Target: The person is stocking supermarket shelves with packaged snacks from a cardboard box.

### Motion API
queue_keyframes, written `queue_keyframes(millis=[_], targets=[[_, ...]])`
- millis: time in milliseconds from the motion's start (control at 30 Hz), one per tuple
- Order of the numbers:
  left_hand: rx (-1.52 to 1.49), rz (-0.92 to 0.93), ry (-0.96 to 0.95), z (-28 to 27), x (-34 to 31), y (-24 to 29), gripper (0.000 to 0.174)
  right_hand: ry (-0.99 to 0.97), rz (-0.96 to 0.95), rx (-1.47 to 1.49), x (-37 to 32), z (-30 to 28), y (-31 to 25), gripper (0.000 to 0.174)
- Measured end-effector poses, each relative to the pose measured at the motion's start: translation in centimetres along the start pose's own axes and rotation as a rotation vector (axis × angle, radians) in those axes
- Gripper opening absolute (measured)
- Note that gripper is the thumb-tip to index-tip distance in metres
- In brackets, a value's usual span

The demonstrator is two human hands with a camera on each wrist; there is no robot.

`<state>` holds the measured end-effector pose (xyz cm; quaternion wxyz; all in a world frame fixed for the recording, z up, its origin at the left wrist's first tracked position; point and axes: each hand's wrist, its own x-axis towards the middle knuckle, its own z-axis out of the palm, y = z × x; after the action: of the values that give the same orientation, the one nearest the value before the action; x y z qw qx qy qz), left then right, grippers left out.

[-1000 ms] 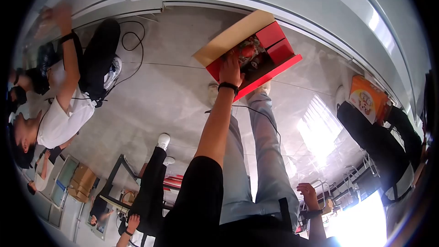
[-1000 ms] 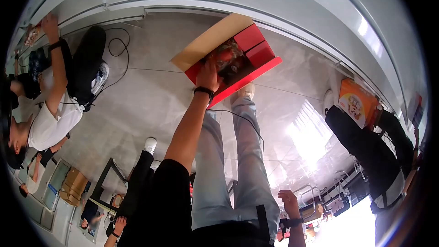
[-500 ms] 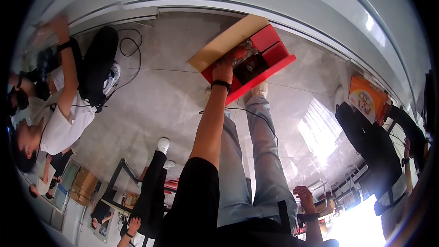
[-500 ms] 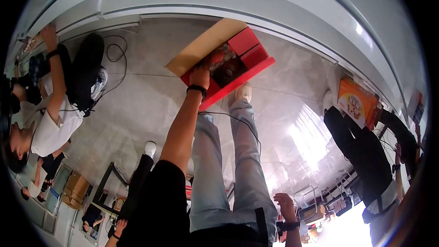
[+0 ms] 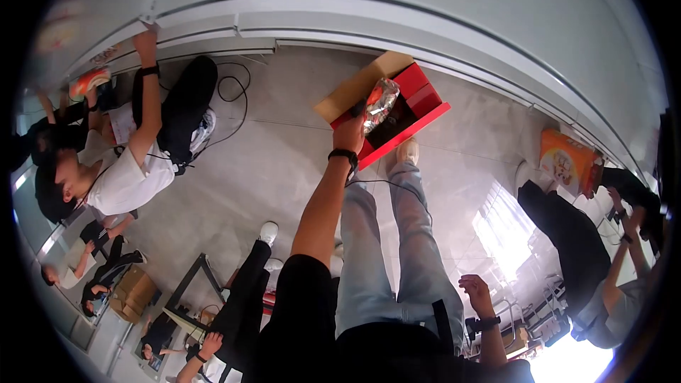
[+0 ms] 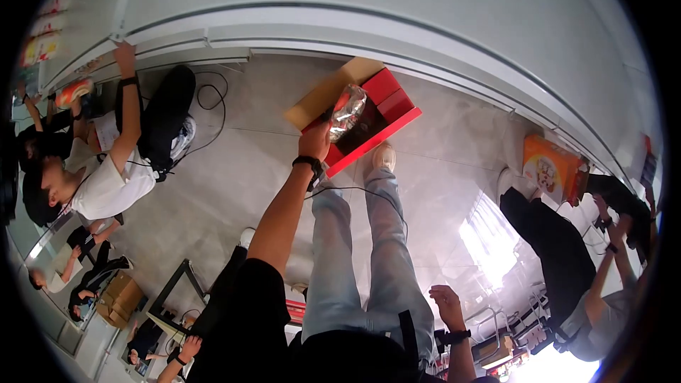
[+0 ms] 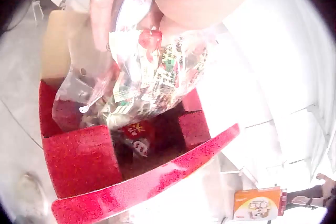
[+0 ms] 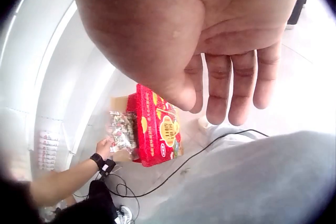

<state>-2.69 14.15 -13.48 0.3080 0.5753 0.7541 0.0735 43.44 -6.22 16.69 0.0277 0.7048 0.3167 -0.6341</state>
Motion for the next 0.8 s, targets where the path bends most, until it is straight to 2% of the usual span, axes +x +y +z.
queue_keyframes(millis=[33, 167, 300, 400, 533, 600, 700, 800], targets=[[-0.071, -0.001, 0.044, -1.3, -1.2, 0.8, 0.020, 0.000, -0.017, 0.001, -0.3, -0.2, -0.8, 0.017], [-0.162, 0.122, 0.119, -7.5, -4.6, 2.9, 0.015, -0.058, -0.162, 0.051, 0.5, -0.4, -4.4, 0.016], [-0.280, 0.277, 0.194, -16.2, -9.1, 6.7, 0.011, -0.125, -0.314, 0.047, 1.4, -0.3, -9.0, 0.018], [-0.369, 0.365, 0.266, -23.0, -12.9, 10.2, 0.013, -0.131, -0.430, -0.138, 0.0, -0.2, -16.7, 0.024], [-0.410, 0.390, 0.275, -31.1, -18.9, 14.8, 0.014, -0.060, -0.754, -0.303, -5.1, -0.4, -24.7, 0.041], [-0.335, 0.467, 0.297, -36.0, -20.5, 17.3, 0.022, 0.001, -0.911, -0.392, -7.7, -0.7, -29.5, 0.049], [-0.220, 0.533, 0.349, -42.2, -23.9, 21.2, 0.037, -0.360, -0.790, 0.067, -10.6, -1.5, -33.1, 0.066], [-0.111, 0.704, 0.449, -46.3, -25.6, 23.4, 0.039, -0.686, -0.678, 0.186, -11.7, -2.6, -34.6, 0.083]])
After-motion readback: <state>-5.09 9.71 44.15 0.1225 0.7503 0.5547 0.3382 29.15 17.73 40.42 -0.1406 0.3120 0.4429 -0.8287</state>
